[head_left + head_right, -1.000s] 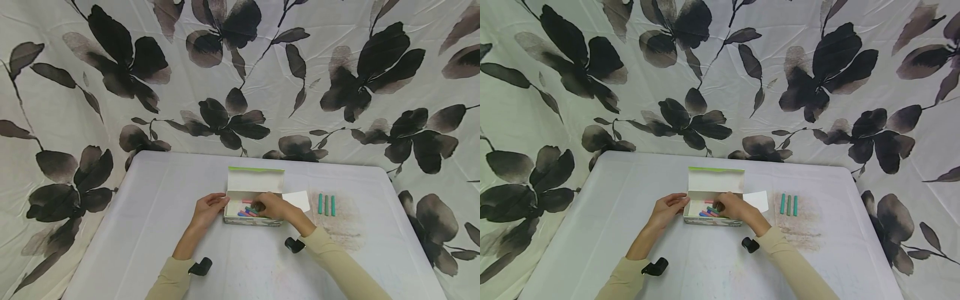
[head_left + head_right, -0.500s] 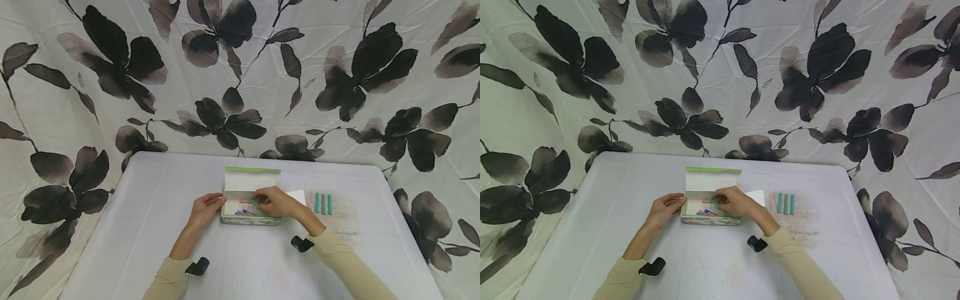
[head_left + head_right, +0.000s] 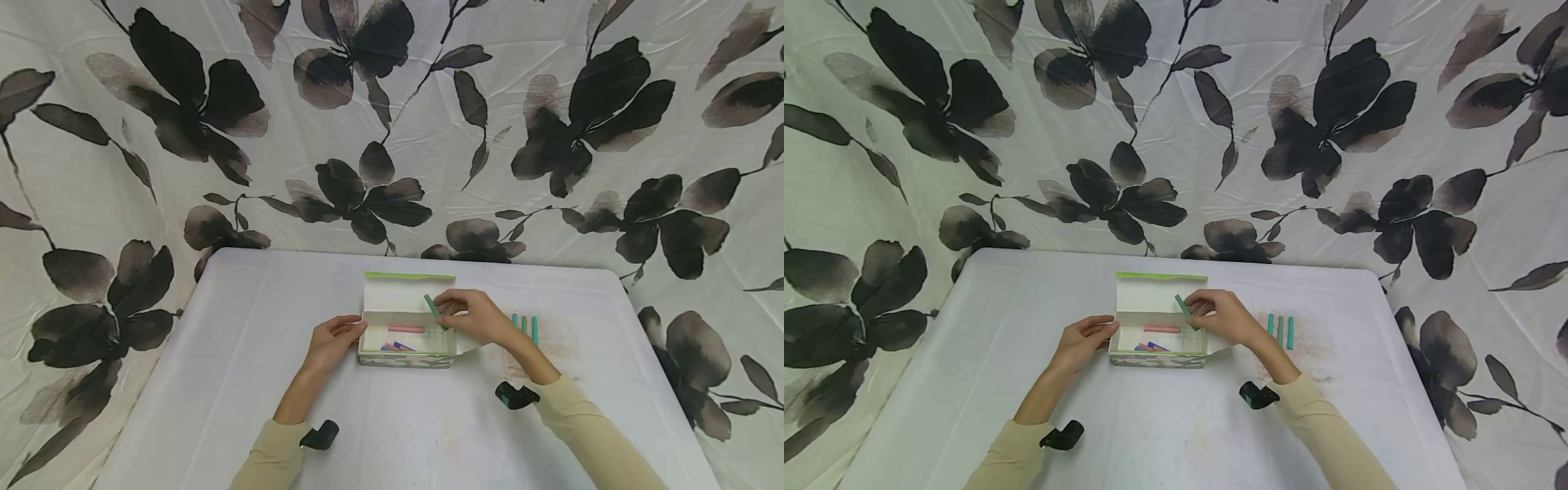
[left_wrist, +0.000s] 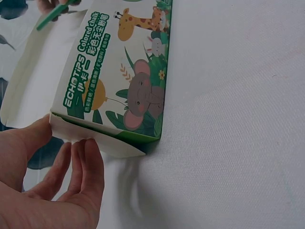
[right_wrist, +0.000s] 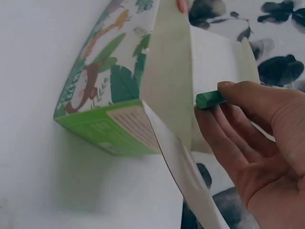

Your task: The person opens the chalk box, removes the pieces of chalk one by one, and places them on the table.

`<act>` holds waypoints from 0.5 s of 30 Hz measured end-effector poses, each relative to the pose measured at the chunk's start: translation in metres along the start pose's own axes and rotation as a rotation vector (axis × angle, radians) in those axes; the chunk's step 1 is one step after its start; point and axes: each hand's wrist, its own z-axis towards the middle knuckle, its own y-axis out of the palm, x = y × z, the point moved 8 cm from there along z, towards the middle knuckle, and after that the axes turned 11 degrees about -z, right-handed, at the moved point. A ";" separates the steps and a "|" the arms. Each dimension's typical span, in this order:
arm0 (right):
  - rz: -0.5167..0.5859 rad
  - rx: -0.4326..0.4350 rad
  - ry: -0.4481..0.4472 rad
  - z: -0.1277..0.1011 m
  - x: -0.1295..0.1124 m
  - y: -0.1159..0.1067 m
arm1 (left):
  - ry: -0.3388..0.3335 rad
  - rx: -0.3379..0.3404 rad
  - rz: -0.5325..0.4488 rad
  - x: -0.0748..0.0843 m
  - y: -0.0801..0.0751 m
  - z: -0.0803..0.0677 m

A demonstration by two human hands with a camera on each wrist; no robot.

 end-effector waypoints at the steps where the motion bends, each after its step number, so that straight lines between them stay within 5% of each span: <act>1: 0.012 0.007 0.008 -0.002 0.002 -0.003 | -0.001 0.001 0.000 0.000 0.000 0.000; 15: 0.184 0.064 0.202 -0.033 0.035 -0.042 | -0.002 0.011 0.005 -0.001 -0.001 0.002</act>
